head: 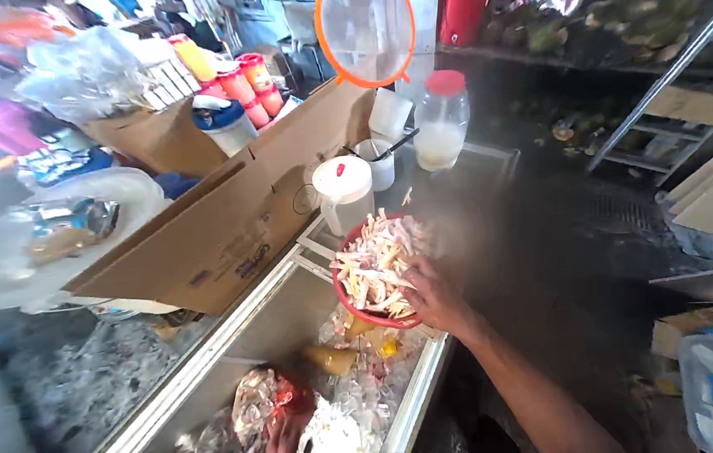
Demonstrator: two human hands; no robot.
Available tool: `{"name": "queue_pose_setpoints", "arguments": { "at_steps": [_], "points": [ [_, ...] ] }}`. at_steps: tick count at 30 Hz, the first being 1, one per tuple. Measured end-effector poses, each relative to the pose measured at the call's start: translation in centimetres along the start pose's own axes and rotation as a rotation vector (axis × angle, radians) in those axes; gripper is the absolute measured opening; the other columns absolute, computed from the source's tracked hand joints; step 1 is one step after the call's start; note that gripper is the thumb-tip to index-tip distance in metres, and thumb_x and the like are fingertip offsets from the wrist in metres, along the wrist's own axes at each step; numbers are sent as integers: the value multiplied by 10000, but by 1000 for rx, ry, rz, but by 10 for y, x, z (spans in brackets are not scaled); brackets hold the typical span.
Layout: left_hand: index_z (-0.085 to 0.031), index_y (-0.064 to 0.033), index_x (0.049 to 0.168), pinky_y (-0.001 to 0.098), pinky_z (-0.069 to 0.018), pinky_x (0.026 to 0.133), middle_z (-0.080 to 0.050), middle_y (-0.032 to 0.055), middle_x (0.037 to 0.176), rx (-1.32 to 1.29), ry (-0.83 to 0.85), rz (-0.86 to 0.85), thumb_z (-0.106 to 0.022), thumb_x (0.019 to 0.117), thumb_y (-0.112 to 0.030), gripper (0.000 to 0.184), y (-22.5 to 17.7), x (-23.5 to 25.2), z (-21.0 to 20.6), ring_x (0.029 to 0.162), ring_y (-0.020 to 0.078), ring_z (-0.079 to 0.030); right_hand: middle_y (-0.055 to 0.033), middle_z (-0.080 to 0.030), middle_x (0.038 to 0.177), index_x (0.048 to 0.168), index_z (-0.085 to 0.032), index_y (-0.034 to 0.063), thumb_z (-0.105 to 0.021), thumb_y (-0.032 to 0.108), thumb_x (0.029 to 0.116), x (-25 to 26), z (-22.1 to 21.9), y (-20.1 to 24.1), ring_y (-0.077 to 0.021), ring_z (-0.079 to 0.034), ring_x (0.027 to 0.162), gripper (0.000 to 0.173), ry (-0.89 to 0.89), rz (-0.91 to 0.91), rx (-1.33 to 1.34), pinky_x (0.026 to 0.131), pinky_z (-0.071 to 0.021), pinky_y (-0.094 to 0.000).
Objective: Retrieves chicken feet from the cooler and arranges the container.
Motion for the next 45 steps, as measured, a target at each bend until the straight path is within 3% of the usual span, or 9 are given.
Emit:
{"name": "queue_pose_setpoints", "arguments": {
  "at_steps": [6, 10, 18, 24, 29, 31, 33, 36, 45],
  "points": [
    [-360, -70, 1541, 526, -500, 973, -458, 166, 1513, -111, -111, 94, -439, 999, -297, 593, -28, 6, -172, 1280, 292, -533, -262, -553, 1327, 1221, -679, -35, -555, 297, 1027, -15, 22, -133, -331, -555, 1248, 404, -261, -430, 368, 1062, -490, -439],
    [-321, -76, 1570, 534, -471, 1022, -422, 192, 1549, -64, -111, 66, -386, 1047, -344, 591, -57, 57, -214, 1331, 319, -499, -264, -416, 1544, 1527, -416, 2, -573, 341, 1022, -12, -3, -145, -351, -433, 1428, 628, 17, -588, 484, 1176, -392, -473],
    [-322, -49, 1571, 395, -507, 968, -481, 194, 1493, -3, -109, 13, -380, 1043, -280, 579, -75, 106, -263, 1228, 222, -564, -229, -454, 1534, 1483, -495, 52, -566, 339, 1004, -32, 8, -135, -366, -498, 1380, 564, 31, -436, 97, 1112, -460, -509],
    [-246, -100, 1614, 423, -489, 1011, -398, 175, 1575, -42, -84, 50, -323, 1054, -283, 594, -71, 106, -270, 1303, 232, -527, -285, -230, 1663, 1593, -262, -65, -354, 513, 1044, -29, -27, -160, -413, -265, 1543, 803, -116, -261, -109, 1221, -295, -584],
    [-244, -85, 1614, 407, -482, 1003, -375, 184, 1589, -32, -79, 47, -343, 1022, -264, 626, -70, 106, -270, 1298, 222, -517, -200, -278, 1675, 1521, -501, 101, -340, 560, 1056, -32, -28, -157, -367, -266, 1553, 673, 36, -168, -171, 1216, -234, -645],
    [-261, -104, 1610, 380, -505, 930, -434, 170, 1540, -42, -97, 69, -347, 1016, -252, 619, -69, 105, -268, 1195, 189, -560, -149, -491, 1558, 1268, -700, 120, -371, 468, 1057, -24, 4, -164, -323, -425, 1469, 523, -10, -141, 25, 1174, -335, -601],
    [-300, -112, 1593, 313, -518, 793, -544, 132, 1386, -45, -129, 63, -343, 1026, -239, 583, -68, 107, -267, 982, 121, -591, -145, -651, 1338, 1049, -731, 45, -400, 326, 1047, -3, 36, -182, -270, -584, 1292, 434, -103, -150, 203, 1099, -461, -491],
    [-326, -98, 1577, 283, -525, 788, -563, 108, 1376, -53, -182, 70, -321, 1043, -216, 547, -66, 105, -263, 973, 88, -604, -181, -690, 1167, 1182, -662, -53, -413, 218, 1047, 46, 61, -233, -235, -669, 1084, 392, -144, -321, 340, 964, -551, -410],
    [-385, -86, 1514, 334, -592, 778, -668, 57, 1167, -223, -467, 185, -203, 1104, -329, 510, -39, 37, -264, 916, 117, -679, -263, -534, 1449, 1416, -599, 121, -619, 190, 985, 298, -7, -315, -472, -542, 1292, 436, 361, -290, -159, 1013, -457, -662]
  ]
}}
Point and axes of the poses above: each hand's wrist, its own x-axis towards the middle knuckle, its own z-axis out of the back of the hand, y = z × x, the point moved 10 cm from there along x, towards the middle knuckle
